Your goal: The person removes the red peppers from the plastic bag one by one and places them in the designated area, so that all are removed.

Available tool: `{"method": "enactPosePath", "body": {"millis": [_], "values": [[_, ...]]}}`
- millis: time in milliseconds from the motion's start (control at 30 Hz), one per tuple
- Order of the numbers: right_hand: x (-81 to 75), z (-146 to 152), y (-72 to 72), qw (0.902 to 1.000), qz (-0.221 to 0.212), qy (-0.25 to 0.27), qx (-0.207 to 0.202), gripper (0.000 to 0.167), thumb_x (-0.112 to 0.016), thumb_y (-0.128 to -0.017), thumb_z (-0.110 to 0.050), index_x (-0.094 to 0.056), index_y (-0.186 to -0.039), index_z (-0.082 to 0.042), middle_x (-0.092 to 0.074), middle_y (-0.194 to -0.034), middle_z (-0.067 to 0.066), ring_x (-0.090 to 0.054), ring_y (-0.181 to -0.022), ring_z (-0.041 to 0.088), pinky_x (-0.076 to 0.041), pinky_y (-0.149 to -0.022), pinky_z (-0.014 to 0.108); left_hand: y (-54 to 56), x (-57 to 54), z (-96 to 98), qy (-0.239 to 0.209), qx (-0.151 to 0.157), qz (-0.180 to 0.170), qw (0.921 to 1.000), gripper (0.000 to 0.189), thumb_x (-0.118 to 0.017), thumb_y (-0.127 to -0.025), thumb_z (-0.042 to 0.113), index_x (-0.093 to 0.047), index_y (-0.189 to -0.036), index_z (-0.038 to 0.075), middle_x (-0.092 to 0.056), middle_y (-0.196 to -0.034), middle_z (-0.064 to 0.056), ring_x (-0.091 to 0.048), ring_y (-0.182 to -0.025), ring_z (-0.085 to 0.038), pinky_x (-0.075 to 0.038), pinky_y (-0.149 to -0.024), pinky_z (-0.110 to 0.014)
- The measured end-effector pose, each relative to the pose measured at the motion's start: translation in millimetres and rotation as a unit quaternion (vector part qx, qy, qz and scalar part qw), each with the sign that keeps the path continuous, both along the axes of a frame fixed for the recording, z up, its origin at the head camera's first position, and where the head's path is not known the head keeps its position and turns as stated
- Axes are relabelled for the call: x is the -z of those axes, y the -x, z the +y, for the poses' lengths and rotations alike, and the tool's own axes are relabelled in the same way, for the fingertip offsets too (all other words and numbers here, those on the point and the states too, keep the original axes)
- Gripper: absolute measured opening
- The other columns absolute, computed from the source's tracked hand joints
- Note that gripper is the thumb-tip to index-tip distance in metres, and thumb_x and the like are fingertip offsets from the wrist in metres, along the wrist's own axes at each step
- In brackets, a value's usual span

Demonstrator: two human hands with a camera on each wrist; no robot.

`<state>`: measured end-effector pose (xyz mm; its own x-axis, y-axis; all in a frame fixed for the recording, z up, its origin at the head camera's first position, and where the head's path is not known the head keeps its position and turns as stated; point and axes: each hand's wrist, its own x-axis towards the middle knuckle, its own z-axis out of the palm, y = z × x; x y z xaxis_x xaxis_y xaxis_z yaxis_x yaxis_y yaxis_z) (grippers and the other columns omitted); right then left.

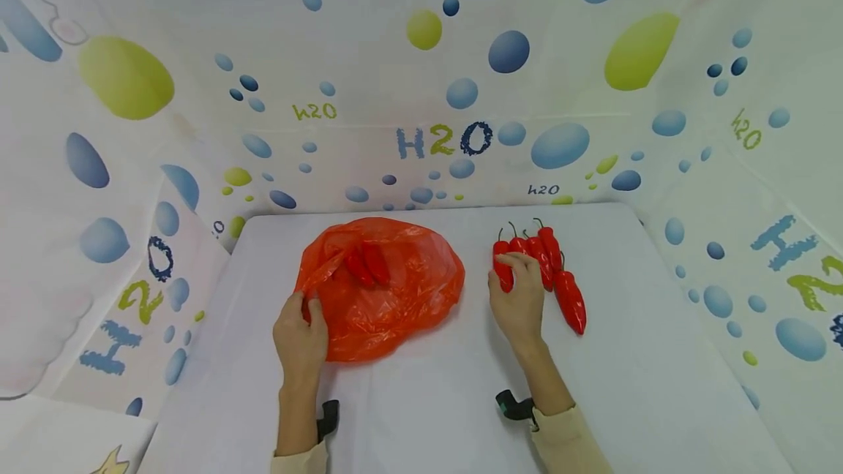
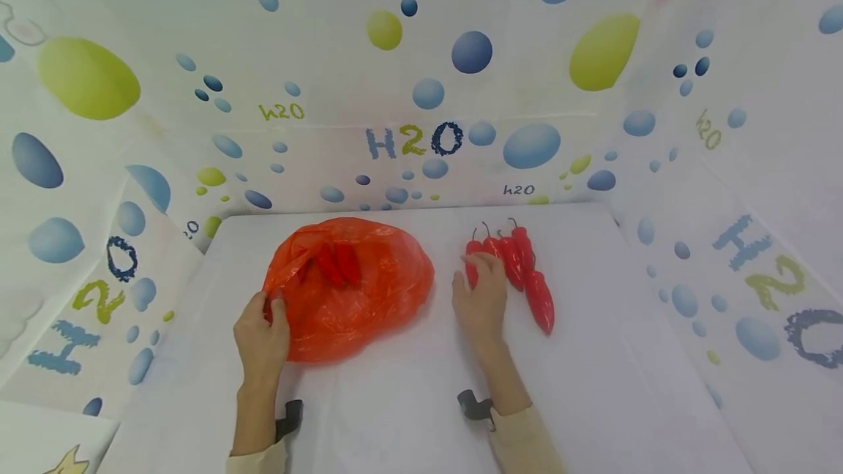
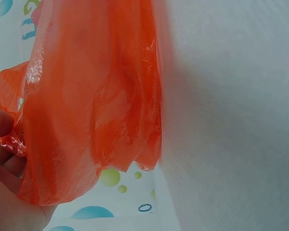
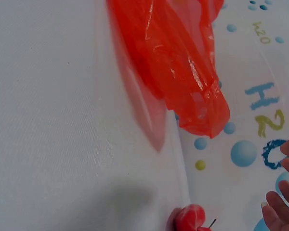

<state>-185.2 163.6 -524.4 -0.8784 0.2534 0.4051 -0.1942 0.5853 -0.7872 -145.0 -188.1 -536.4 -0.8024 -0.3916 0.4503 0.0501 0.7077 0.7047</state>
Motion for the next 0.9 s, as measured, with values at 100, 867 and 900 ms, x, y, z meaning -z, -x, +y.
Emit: {"method": "enactPosePath", "body": {"millis": [100, 867, 900], "values": [[-1.2, -6.8, 4.9, 0.9998, 0.003, -0.004, -0.021, 0.033, -0.079, -0.090, -0.011, -0.072, -0.123, -0.008, -0.059, -0.132, 0.010, -0.056, -0.126, 0.027, -0.056, -0.097, 0.053, 0.3, 1.1, 0.6, 0.002, -0.002, 0.000, 1.0000, 0.020, -0.056, -0.105, 0.012, -0.067, -0.107, -0.005, -0.068, -0.098, -0.021, -0.061, -0.083, -0.035, -0.057, -0.080, -0.048], [-10.8, -65.5, 34.1, 0.9879, -0.068, -0.048, -0.131, 0.026, -0.073, -0.097, -0.015, -0.074, -0.122, -0.009, -0.062, -0.125, 0.004, -0.060, -0.114, 0.022, -0.057, -0.097, 0.040, 0.3, 1.1, -0.8, 0.003, -0.008, -0.014, 0.9999, 0.021, -0.057, -0.106, 0.013, -0.067, -0.110, -0.005, -0.070, -0.101, -0.021, -0.063, -0.083, -0.034, -0.059, -0.084, -0.052], [-11.7, -67.6, 35.0, 0.9866, -0.070, -0.049, -0.139, 0.026, -0.072, -0.097, -0.015, -0.074, -0.122, -0.009, -0.062, -0.124, 0.003, -0.061, -0.112, 0.022, -0.057, -0.097, 0.039, 0.1, 1.0, -0.6, 0.003, -0.008, -0.015, 0.9998, 0.021, -0.057, -0.106, 0.013, -0.067, -0.111, -0.005, -0.070, -0.101, -0.020, -0.063, -0.084, -0.033, -0.059, -0.084, -0.052]]}}
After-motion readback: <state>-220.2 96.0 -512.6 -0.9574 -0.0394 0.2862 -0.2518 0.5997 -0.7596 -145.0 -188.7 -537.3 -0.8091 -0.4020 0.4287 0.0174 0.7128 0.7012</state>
